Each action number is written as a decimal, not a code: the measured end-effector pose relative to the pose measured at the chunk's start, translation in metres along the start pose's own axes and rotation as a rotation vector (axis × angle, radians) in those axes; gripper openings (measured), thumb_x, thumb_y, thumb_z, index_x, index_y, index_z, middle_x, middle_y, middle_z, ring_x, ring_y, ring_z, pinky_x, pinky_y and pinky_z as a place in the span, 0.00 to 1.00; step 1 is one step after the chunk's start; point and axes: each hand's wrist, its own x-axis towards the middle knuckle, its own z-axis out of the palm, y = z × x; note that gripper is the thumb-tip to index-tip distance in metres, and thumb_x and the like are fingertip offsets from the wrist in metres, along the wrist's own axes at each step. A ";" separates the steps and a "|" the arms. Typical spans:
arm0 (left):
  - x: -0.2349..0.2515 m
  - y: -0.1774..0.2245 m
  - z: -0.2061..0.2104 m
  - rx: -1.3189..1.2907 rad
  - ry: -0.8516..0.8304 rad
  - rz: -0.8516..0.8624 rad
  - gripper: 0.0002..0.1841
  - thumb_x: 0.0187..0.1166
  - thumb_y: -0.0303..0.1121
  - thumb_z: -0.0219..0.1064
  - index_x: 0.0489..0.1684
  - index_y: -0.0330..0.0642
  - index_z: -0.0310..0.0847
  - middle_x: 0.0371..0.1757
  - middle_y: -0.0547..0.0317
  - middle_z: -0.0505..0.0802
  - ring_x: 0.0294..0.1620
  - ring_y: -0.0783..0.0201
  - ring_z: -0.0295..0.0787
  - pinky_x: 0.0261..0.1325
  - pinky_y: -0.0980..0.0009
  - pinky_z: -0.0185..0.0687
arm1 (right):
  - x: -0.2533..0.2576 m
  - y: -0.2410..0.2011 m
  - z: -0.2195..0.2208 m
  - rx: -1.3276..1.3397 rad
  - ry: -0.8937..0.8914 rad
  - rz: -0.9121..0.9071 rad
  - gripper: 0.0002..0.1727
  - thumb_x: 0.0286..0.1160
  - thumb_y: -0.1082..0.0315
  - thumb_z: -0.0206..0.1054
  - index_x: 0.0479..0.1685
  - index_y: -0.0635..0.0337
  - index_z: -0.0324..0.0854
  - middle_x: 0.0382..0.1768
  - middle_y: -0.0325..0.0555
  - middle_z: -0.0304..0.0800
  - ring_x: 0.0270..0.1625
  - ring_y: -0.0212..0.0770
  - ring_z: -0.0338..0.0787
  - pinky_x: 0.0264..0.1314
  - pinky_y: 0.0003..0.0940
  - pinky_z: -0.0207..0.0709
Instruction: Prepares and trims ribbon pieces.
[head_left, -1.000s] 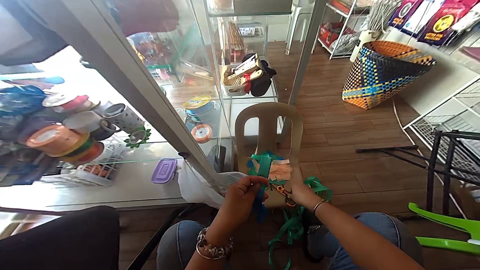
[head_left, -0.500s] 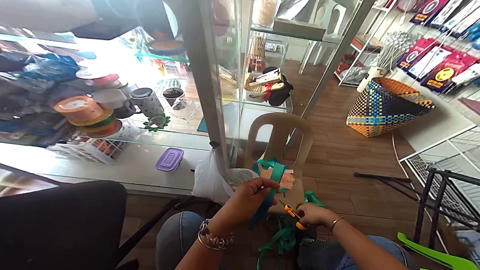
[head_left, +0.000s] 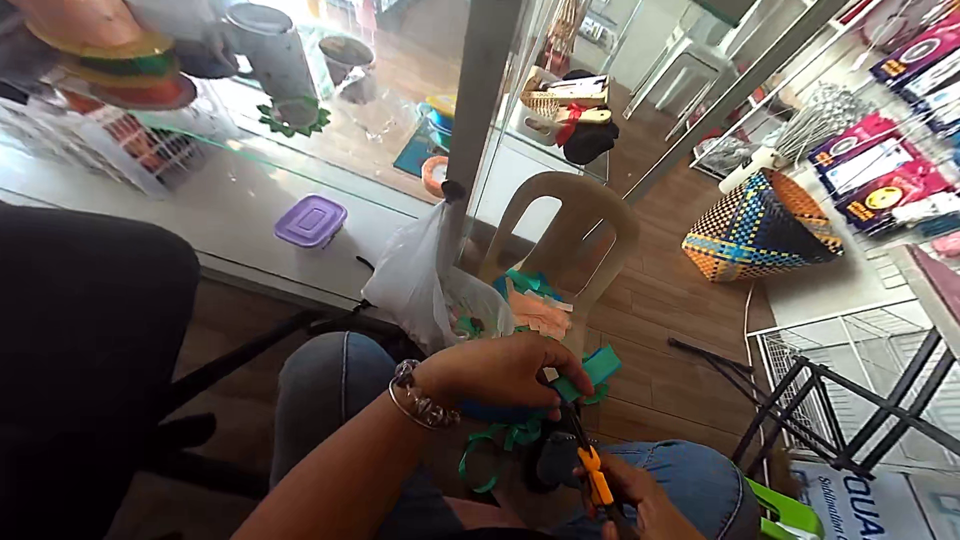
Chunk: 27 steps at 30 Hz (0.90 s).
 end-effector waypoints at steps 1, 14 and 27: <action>0.001 -0.001 0.001 -0.002 -0.027 -0.002 0.14 0.79 0.19 0.67 0.60 0.39 0.84 0.49 0.62 0.93 0.35 0.79 0.88 0.42 0.80 0.86 | 0.001 0.000 0.004 0.000 0.012 -0.024 0.42 0.73 0.37 0.69 0.65 0.71 0.76 0.39 0.42 0.89 0.38 0.24 0.86 0.41 0.23 0.81; -0.001 -0.002 0.005 0.092 -0.163 0.035 0.15 0.76 0.17 0.69 0.59 0.35 0.85 0.46 0.56 0.94 0.33 0.75 0.88 0.41 0.76 0.86 | 0.015 -0.007 0.013 0.000 -0.026 -0.093 0.38 0.77 0.36 0.65 0.63 0.68 0.77 0.31 0.37 0.87 0.30 0.21 0.80 0.33 0.18 0.74; -0.002 -0.001 0.004 0.113 -0.170 0.023 0.15 0.76 0.18 0.69 0.60 0.36 0.85 0.46 0.57 0.94 0.33 0.76 0.87 0.41 0.77 0.85 | 0.012 -0.011 0.015 0.013 -0.034 -0.081 0.39 0.77 0.35 0.65 0.64 0.68 0.76 0.31 0.37 0.87 0.30 0.20 0.79 0.32 0.17 0.73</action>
